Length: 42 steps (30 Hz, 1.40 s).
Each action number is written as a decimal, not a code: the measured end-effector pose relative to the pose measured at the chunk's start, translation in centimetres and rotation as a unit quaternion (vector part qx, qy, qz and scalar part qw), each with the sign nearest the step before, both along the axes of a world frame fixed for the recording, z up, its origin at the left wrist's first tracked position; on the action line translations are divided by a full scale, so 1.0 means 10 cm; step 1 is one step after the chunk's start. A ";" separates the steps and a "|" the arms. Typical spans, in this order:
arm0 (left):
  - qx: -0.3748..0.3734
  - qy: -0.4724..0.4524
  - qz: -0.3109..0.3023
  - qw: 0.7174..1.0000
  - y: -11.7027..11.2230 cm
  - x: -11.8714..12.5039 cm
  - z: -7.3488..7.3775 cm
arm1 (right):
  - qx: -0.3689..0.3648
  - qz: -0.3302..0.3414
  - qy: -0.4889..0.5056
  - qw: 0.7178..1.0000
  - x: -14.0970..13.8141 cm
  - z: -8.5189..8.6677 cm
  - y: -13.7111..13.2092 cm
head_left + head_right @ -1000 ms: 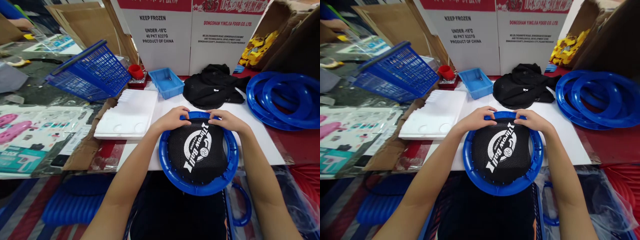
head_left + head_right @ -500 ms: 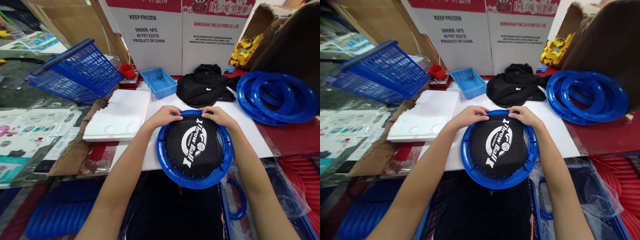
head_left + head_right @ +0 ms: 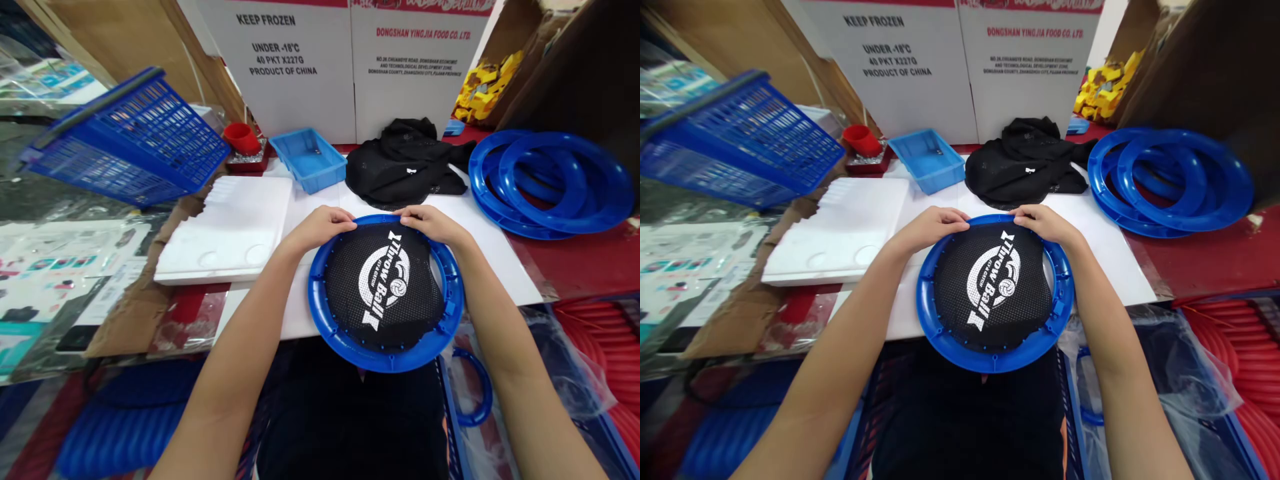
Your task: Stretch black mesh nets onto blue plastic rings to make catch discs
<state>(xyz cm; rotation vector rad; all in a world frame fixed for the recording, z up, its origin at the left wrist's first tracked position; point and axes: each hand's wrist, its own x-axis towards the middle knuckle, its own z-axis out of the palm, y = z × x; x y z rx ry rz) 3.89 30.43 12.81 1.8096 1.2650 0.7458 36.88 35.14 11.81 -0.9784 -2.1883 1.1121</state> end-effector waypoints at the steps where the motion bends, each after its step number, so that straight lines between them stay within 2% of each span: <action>1: -0.002 -0.008 0.006 1.000 0.01 0.00 -0.01 | 0.007 -0.001 -0.006 1.000 0.00 0.00 0.01; 6: -0.013 -0.030 0.032 0.999 0.03 0.00 -0.06 | 0.021 -0.008 -0.021 1.000 -0.02 -0.02 0.01; 10: 0.014 -0.006 0.030 0.999 0.02 0.02 -0.05 | 0.032 -0.015 -0.032 0.999 -0.02 -0.03 -0.01; 13: 0.040 0.020 -0.009 0.999 0.01 0.00 -0.01 | 0.043 -0.005 -0.054 0.998 0.00 0.02 -0.05; 17: 0.037 0.053 -0.102 0.993 0.01 -0.05 0.02 | 0.032 0.063 -0.089 0.994 0.03 0.11 -0.09; 19: 0.047 0.073 -0.108 0.990 0.01 -0.05 0.01 | 0.030 0.070 -0.090 0.993 0.04 0.13 -0.09; 23: 0.089 0.138 -0.090 0.982 -0.02 -0.02 -0.01 | 0.040 0.054 -0.084 0.994 0.04 0.14 -0.10; 26: 0.113 0.190 -0.084 0.972 -0.08 0.02 0.04 | 0.051 0.030 -0.084 0.995 0.00 0.14 -0.13; 30: 0.159 0.177 -0.076 0.968 -0.18 0.14 0.11 | 0.076 -0.032 -0.022 0.996 -0.09 0.17 -0.21; 33: 0.203 0.158 -0.109 0.960 -0.25 0.27 0.08 | 0.092 0.013 0.007 0.996 -0.16 0.18 -0.25; 36: 0.211 0.196 -0.147 0.946 -0.28 0.36 -0.01 | 0.093 0.085 -0.048 0.991 -0.17 0.15 -0.23; 39: 0.188 0.220 -0.145 0.946 -0.28 0.38 -0.07 | 0.084 0.119 -0.083 0.986 -0.15 0.13 -0.21; 42: 0.151 0.188 -0.120 0.963 -0.27 0.38 -0.06 | 0.084 0.116 -0.101 0.985 -0.12 0.13 -0.23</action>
